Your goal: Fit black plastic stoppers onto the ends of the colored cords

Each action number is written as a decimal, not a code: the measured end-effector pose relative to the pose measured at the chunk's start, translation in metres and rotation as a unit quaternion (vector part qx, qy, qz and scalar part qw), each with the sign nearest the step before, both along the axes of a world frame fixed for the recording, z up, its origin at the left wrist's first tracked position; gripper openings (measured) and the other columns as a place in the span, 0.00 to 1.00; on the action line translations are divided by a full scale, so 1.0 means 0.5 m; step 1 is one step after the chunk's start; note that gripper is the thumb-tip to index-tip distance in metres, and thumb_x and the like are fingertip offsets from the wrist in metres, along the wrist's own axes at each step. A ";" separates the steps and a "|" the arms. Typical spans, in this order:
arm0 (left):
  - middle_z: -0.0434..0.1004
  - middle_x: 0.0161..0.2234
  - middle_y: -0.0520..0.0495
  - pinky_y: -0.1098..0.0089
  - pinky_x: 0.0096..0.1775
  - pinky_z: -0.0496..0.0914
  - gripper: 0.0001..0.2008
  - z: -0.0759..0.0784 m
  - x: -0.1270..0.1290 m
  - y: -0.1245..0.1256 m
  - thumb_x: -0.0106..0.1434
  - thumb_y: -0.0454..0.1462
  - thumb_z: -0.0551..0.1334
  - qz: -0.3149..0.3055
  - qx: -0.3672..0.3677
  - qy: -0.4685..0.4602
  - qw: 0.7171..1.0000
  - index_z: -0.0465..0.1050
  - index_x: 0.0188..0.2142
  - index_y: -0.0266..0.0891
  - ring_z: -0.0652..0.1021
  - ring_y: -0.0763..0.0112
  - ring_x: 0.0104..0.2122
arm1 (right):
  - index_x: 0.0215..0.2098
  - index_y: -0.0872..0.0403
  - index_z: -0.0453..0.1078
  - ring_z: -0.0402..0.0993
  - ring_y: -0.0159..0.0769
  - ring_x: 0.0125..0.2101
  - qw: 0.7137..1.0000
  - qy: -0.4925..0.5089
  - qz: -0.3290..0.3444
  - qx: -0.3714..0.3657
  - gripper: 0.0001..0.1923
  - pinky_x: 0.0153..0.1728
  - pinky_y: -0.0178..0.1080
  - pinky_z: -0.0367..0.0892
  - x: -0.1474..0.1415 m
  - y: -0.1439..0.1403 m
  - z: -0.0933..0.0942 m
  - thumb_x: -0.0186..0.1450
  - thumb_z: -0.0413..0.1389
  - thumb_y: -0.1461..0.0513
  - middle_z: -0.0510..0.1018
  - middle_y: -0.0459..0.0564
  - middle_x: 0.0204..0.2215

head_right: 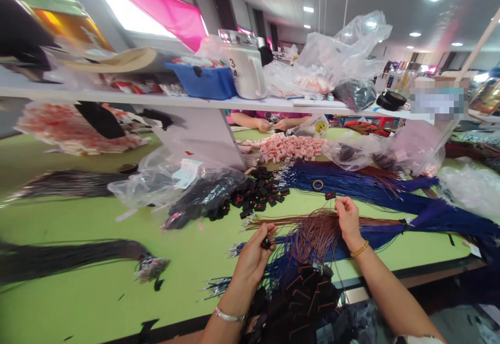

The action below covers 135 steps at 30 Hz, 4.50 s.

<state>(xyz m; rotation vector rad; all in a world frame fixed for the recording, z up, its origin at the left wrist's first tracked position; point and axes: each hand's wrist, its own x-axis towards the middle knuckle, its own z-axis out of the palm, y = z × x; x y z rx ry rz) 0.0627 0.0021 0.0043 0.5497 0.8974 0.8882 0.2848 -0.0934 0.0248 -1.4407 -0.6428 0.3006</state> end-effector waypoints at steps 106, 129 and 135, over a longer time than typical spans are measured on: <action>0.78 0.35 0.44 0.61 0.48 0.73 0.17 -0.035 -0.109 -0.017 0.53 0.34 0.68 -0.005 0.055 0.024 0.998 0.68 0.41 0.36 0.79 0.64 0.41 | 0.21 0.54 0.72 0.57 0.27 0.19 0.964 0.235 0.128 0.001 0.09 0.17 0.32 0.47 -0.016 0.111 -0.002 0.45 0.63 0.58 0.69 0.44 0.17; 0.76 0.38 0.45 0.60 0.50 0.70 0.24 -0.033 -0.101 -0.028 0.49 0.42 0.70 0.015 0.098 0.035 0.994 0.67 0.42 0.36 0.79 0.64 0.41 | 0.25 0.56 0.75 0.64 0.31 0.22 0.989 0.090 0.078 -0.093 0.09 0.25 0.34 0.58 0.015 0.124 -0.055 0.45 0.61 0.59 0.75 0.45 0.20; 0.76 0.37 0.44 0.60 0.49 0.71 0.23 -0.034 -0.097 -0.029 0.48 0.41 0.70 0.024 0.096 0.038 0.994 0.68 0.41 0.36 0.79 0.64 0.40 | 0.37 0.57 0.72 0.66 0.30 0.22 0.985 0.120 0.090 -0.084 0.20 0.22 0.33 0.55 0.016 0.118 -0.044 0.46 0.62 0.59 0.74 0.44 0.22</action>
